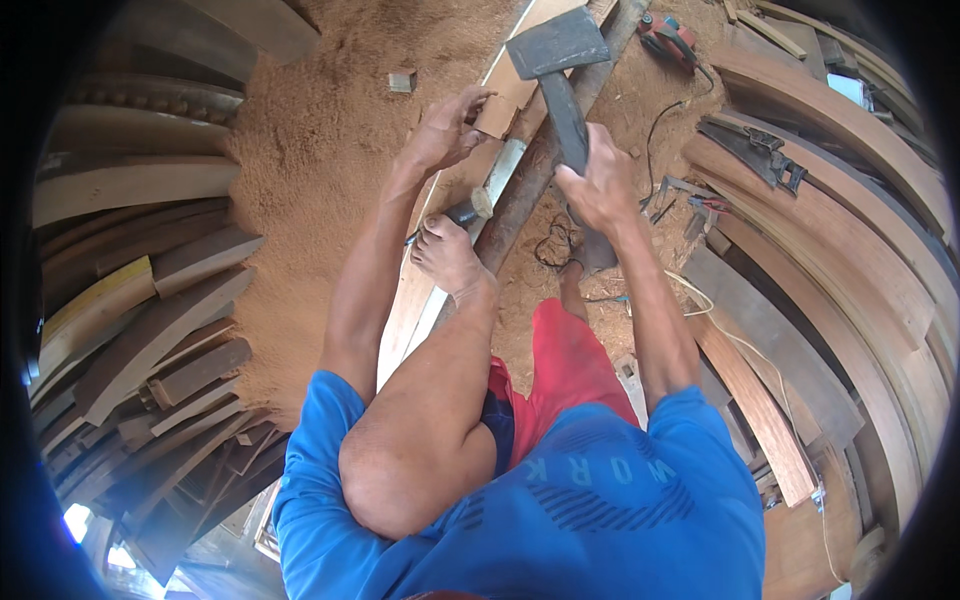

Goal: The person uses a mallet and chisel to carve and shape a small piece of wood held between their feet. They repeatedly strike the chisel to remove wood chips and refine the shape of the piece.

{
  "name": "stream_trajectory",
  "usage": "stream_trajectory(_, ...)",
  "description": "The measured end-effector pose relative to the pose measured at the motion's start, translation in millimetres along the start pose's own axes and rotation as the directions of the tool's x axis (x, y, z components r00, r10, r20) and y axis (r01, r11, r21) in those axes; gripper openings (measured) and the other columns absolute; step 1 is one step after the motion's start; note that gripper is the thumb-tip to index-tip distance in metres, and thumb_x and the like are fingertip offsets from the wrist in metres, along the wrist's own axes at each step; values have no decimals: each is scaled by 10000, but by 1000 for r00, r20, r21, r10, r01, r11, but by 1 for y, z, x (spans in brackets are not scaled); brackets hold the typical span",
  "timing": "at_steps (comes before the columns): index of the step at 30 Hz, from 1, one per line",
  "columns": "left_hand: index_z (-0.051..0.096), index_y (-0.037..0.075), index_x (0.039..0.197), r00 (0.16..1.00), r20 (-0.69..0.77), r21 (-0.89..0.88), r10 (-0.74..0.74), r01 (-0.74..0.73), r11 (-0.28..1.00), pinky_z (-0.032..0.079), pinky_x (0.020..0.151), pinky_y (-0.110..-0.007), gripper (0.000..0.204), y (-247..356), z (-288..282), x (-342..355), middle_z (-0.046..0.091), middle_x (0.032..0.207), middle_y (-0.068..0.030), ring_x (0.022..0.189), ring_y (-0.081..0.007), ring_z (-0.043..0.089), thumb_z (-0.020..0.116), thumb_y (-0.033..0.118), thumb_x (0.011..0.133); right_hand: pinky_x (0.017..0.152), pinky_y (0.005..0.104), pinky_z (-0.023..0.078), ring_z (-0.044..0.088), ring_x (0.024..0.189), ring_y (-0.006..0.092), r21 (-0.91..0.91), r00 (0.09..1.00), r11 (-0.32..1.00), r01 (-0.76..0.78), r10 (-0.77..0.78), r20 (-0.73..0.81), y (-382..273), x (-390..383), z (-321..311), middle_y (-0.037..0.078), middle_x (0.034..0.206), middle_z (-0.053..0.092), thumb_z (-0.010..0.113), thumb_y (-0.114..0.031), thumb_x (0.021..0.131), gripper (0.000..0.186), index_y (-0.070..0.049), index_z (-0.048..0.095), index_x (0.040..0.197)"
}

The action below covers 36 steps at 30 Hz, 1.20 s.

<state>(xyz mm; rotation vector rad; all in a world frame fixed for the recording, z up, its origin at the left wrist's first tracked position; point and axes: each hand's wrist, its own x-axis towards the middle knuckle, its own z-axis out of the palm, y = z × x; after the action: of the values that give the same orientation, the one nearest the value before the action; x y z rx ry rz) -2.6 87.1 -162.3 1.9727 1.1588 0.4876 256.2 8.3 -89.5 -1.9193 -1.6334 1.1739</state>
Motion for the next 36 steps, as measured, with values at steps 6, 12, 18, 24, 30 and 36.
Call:
stream_trajectory(6,657,34,1204,1000,-1,-121,-9,8,993,595,826,-413,536,1,1,7,744,1017,-191,953,-337,732,820,-21,696,754,485,543,694,832,451,-39,986,986,161,-162,-32,-28,-44,-10,223,867,673,666,-122,912,426,-12,466,1272)
stream_trajectory(12,662,29,1198,998,-55,-103,14,-19,995,595,820,-403,538,-2,5,0,743,993,-179,928,-315,733,822,-23,687,748,494,535,692,798,422,-255,996,966,38,-16,87,-10,-28,-11,231,854,665,678,-135,888,347,-5,527,1172)
stream_trajectory(18,544,76,1385,998,-60,36,11,-9,999,544,914,-446,751,-1,1,-8,708,1124,-162,1021,-342,677,851,48,700,619,395,529,679,640,286,134,1000,991,7,-6,-4,-1,-11,4,151,771,673,716,-237,868,323,26,592,1009)
stream_trajectory(24,415,81,1500,982,-161,59,-100,111,992,449,1034,-464,937,9,9,-44,650,1266,-183,1190,-365,591,898,204,706,560,357,522,674,612,172,195,987,976,-98,69,147,7,55,8,88,697,661,705,-312,906,321,-4,620,943)
stream_trajectory(30,483,64,1457,988,-152,121,-13,31,992,501,977,-454,848,34,4,-23,638,1288,-189,1152,-371,623,877,120,708,876,518,516,680,1010,471,-232,991,973,-12,43,129,8,70,24,297,969,702,689,-514,906,558,29,648,1032)
stream_trajectory(36,547,80,1393,1000,4,92,21,-22,996,512,1005,-453,769,25,0,-3,642,1280,-185,1157,-376,629,868,62,695,929,497,485,653,1079,424,-179,975,983,49,-8,222,3,65,17,260,1107,678,642,-490,951,541,8,657,1164)
